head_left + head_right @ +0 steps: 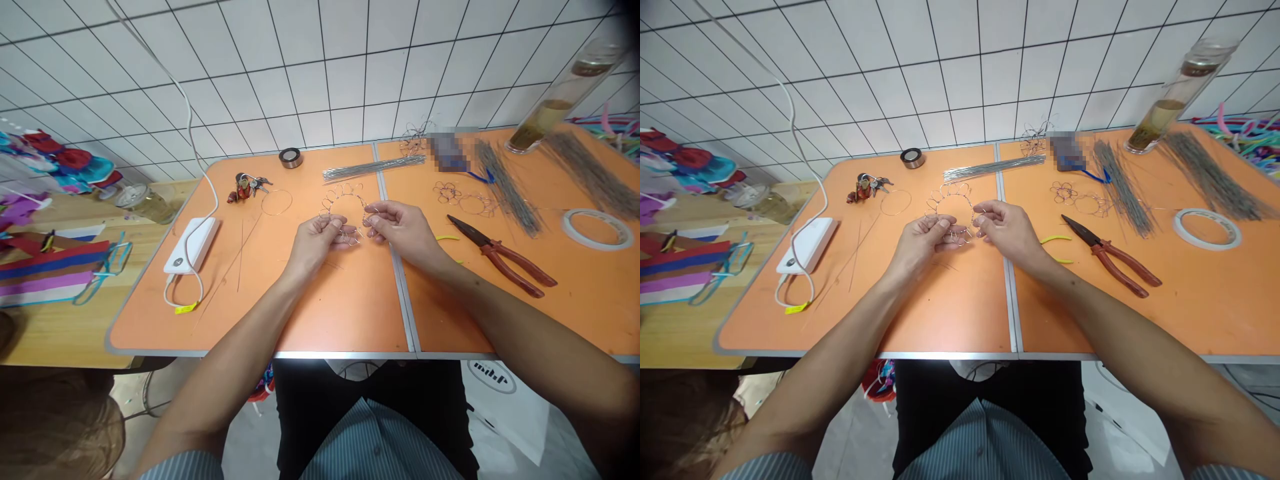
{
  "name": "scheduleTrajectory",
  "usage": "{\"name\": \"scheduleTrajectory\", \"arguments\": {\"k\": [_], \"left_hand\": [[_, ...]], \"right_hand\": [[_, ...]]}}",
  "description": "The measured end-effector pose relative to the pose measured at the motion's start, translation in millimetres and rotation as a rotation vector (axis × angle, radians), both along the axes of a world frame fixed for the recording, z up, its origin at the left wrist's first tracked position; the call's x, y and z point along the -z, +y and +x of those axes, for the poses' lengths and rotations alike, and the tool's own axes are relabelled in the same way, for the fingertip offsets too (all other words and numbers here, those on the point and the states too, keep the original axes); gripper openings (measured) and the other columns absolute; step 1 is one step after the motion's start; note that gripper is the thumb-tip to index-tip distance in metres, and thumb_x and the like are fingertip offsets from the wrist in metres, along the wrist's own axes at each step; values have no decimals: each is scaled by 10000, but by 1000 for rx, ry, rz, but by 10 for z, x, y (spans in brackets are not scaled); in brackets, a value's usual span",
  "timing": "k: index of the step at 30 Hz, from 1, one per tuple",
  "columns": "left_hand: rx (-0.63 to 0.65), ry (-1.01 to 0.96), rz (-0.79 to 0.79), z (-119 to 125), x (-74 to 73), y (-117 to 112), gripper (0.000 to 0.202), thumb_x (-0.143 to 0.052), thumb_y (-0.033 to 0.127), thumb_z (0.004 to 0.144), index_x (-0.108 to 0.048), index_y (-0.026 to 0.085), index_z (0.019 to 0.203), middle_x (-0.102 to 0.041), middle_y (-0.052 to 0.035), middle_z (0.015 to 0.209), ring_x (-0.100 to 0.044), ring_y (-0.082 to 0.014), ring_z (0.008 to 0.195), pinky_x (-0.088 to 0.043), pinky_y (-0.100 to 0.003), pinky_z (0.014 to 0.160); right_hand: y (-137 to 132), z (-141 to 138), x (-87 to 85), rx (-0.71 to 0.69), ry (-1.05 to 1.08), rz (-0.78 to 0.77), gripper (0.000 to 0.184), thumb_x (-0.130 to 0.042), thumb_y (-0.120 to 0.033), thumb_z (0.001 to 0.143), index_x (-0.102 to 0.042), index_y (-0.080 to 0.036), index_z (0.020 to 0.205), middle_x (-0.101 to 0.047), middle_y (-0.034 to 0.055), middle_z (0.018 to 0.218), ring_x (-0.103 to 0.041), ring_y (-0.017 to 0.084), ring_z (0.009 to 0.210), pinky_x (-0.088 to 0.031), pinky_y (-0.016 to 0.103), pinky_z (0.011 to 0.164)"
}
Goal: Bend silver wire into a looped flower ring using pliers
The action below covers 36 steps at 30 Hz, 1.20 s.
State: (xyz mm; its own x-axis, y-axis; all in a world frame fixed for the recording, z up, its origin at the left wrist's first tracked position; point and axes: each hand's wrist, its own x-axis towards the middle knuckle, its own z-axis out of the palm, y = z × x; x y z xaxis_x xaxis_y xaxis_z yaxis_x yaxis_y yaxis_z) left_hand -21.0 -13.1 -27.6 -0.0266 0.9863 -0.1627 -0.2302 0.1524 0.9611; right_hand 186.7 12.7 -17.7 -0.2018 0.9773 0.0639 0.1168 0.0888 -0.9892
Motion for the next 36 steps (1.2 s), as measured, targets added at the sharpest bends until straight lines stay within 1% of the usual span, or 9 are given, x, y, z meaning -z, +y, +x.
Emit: {"name": "scheduleTrajectory", "arguments": {"k": [3, 6, 9, 12, 15, 19, 25, 30, 36], "left_hand": [[-2, -27, -22, -5, -25, 1, 242, -855, 322, 981, -758, 112, 1050, -872, -142, 976, -826, -184, 723, -673, -286, 737], [-2, -44, -34, -10, -60, -9, 224, -831, 306, 995, -751, 107, 1058, -874, -145, 974, -829, -181, 724, -669, -268, 721], [22, -58, -48, -11, -90, -21, 251, -840, 321, 987, -747, 102, 1065, -873, -157, 978, -836, -188, 747, -673, -271, 736], [35, -71, -54, -7, -106, -27, 228, -832, 304, 988, -745, 101, 1046, -870, -160, 966, -836, -192, 743, -677, -277, 733], [26, -83, -51, -1, -109, -29, 184, -808, 268, 1002, -748, 98, 1034, -868, -156, 951, -836, -191, 737, -671, -263, 706], [35, -92, -58, 1, -110, -34, 149, -774, 235, 1021, -751, 89, 1038, -864, -157, 940, -836, -192, 730, -674, -265, 701], [52, -95, -78, -2, -112, -37, 209, -828, 280, 989, -751, 92, 1041, -865, -161, 951, -839, -200, 742, -676, -273, 716], [53, -98, -82, -2, -106, -36, 181, -818, 258, 991, -753, 91, 1020, -867, -159, 948, -841, -203, 727, -675, -268, 694], [66, -97, -91, -2, -121, -42, 177, -812, 263, 996, -759, 95, 1021, -868, -152, 925, -838, -199, 721, -671, -263, 695]], "right_hand": [[8, 12, -24, -20, 7, 44, 312, -787, -257, 927, -788, -186, 1231, -821, 65, 1029, -785, 176, 812, -648, 305, 723], [45, 64, -24, -59, -32, 109, 329, -760, -265, 935, -795, -191, 1253, -841, 73, 1069, -783, 174, 817, -665, 325, 770], [102, 125, 4, -89, -90, 156, 343, -746, -261, 928, -814, -197, 1258, -854, 89, 1114, -795, 201, 868, -675, 365, 818], [144, 156, 48, -96, -167, 258, 406, -720, -194, 894, -827, -208, 1286, -856, 93, 1163, -808, 245, 1021, -661, 414, 929], [149, 152, 93, -101, -253, 378, 487, -696, -140, 873, -824, -217, 1337, -851, 87, 1192, -802, 248, 1041, -645, 412, 928], [140, 141, 144, -79, -291, 513, 385, -738, -192, 933, -835, -195, 1305, -844, 93, 1148, -793, 236, 968, -642, 383, 859], [156, 168, 183, -58, -453, 729, 245, -718, -206, 1021, -843, -179, 1229, -837, 92, 1030, -783, 247, 935, -612, 395, 904], [160, 178, 192, -62, -474, 777, 229, -705, -213, 1045, -836, -153, 1223, -841, 111, 1049, -792, 254, 960, -604, 379, 916], [165, 180, 195, -50, -506, 765, 209, -680, -223, 1057, -829, -189, 1200, -848, 104, 1080, -791, 263, 976, -600, 399, 922]]}}
